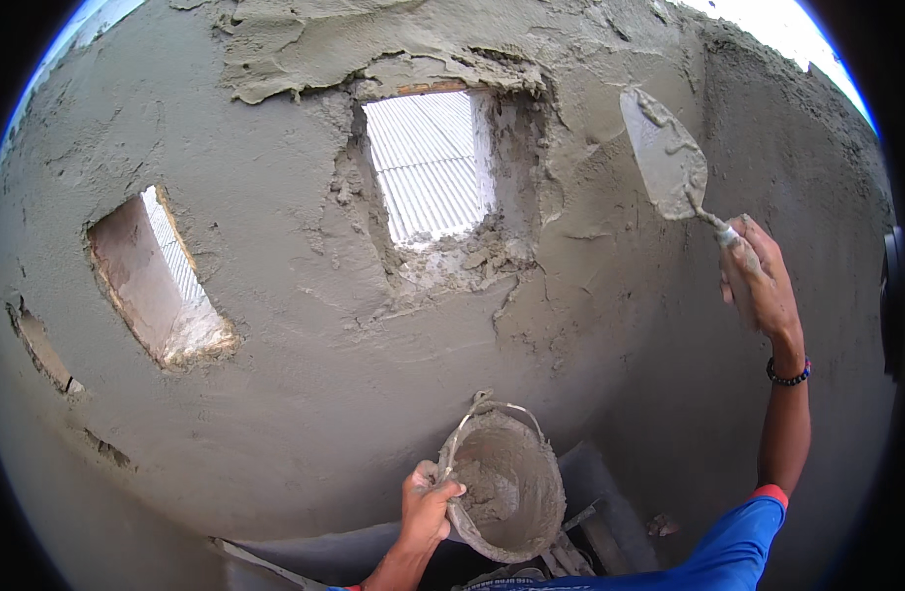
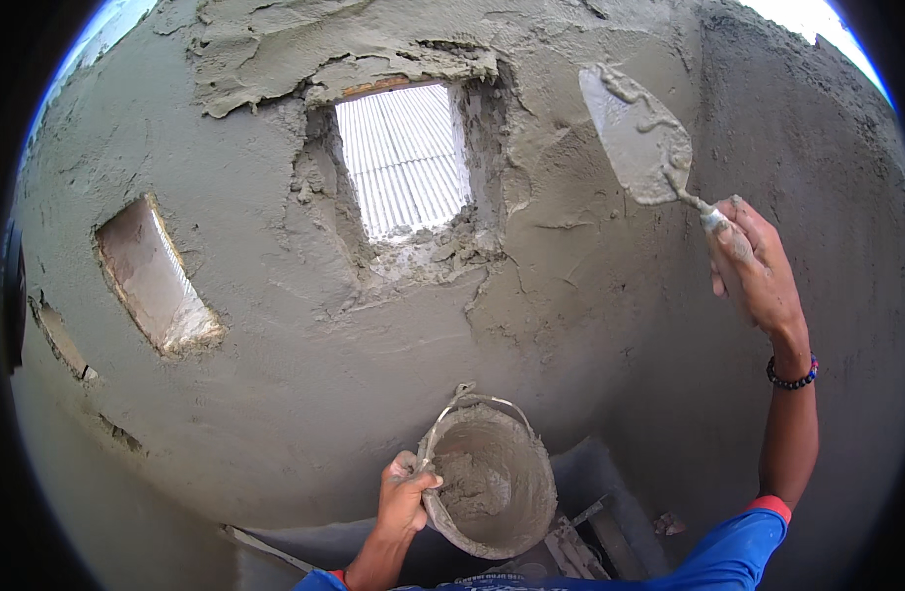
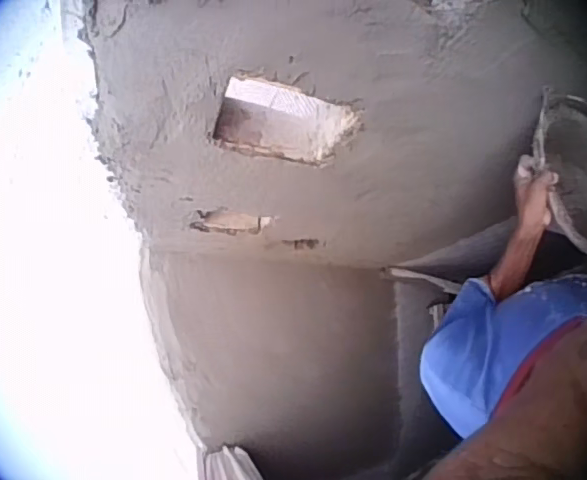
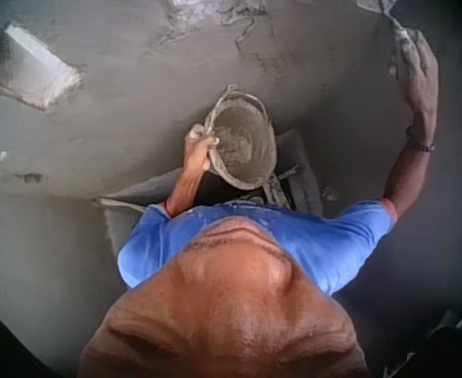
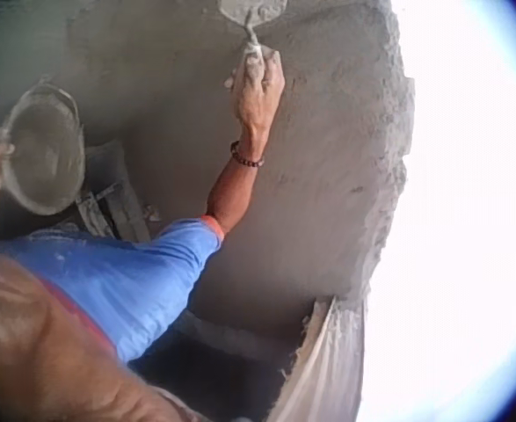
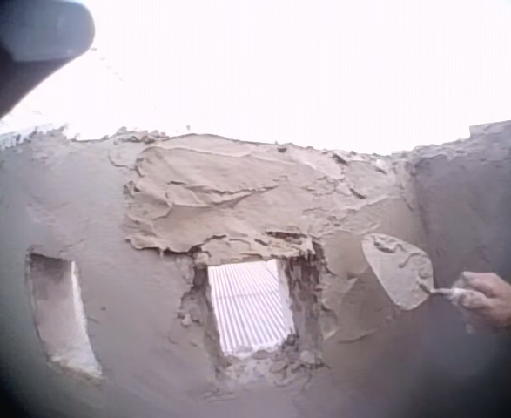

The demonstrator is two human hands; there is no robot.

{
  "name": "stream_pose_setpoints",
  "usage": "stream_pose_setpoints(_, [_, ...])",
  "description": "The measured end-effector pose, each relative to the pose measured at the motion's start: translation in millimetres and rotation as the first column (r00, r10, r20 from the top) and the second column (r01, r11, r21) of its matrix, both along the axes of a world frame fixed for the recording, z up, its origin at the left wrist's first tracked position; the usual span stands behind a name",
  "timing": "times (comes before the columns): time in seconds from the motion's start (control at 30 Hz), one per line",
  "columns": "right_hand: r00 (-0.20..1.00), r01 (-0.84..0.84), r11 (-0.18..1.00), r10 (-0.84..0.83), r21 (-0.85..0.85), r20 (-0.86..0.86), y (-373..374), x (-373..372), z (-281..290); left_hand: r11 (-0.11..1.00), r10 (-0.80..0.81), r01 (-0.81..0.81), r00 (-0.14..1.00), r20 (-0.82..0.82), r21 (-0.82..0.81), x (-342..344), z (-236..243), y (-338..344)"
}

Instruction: The person applies wet plaster to a concrete wall using a trowel, taking mortar from a bucket and smoothing it around wall openings.

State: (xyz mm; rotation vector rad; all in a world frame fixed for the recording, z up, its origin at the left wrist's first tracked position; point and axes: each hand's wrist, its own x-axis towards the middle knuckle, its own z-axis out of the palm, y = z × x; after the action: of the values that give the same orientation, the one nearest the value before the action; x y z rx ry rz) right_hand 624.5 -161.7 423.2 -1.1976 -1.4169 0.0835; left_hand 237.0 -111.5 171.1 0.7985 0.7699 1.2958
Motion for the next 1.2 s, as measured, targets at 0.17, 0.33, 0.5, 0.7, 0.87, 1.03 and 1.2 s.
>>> stream_pose_setpoints(0.17, [0.891, -0.121, 0.941, 0.244, -0.316, 0.384, -31, -47, -108, 1.000, -0.025, 0.025, 0.998, -0.061, 0.002, 4, -1, 6])
stream_pose_setpoints(0.33, [0.680, 0.231, 0.707, 0.375, -0.668, 0.631, -28, -84, -215, 0.985, -0.171, 0.169, 0.984, -0.053, -0.036, 22, -13, 21])
stream_pose_setpoints(0.5, [0.612, 0.237, 0.738, 0.391, -0.631, 0.687, -8, -76, -234, 0.980, -0.196, 0.196, 0.969, -0.148, -0.017, 34, -8, 29])
stream_pose_setpoints(0.7, [0.527, 0.200, 0.754, 0.456, -0.626, 0.717, 17, -90, -257, 0.965, -0.193, 0.236, 0.933, -0.304, 0.113, 46, -20, 43])
stream_pose_setpoints(0.87, [0.436, 0.144, 0.717, 0.573, -0.683, 0.694, 8, -89, -290, 0.951, -0.186, 0.259, 0.915, -0.359, 0.169, 49, -19, 59])
stream_pose_setpoints(1.03, [0.391, 0.169, 0.680, 0.618, -0.713, 0.682, -16, -74, -261, 0.946, -0.200, 0.284, 0.891, -0.407, 0.157, 49, -24, 60])
stream_pose_setpoints(1.2, [0.367, 0.478, 0.739, 0.323, -0.474, 0.873, -22, -50, -262, 0.909, -0.234, 0.357, 0.863, -0.448, 0.213, 54, -19, 60])
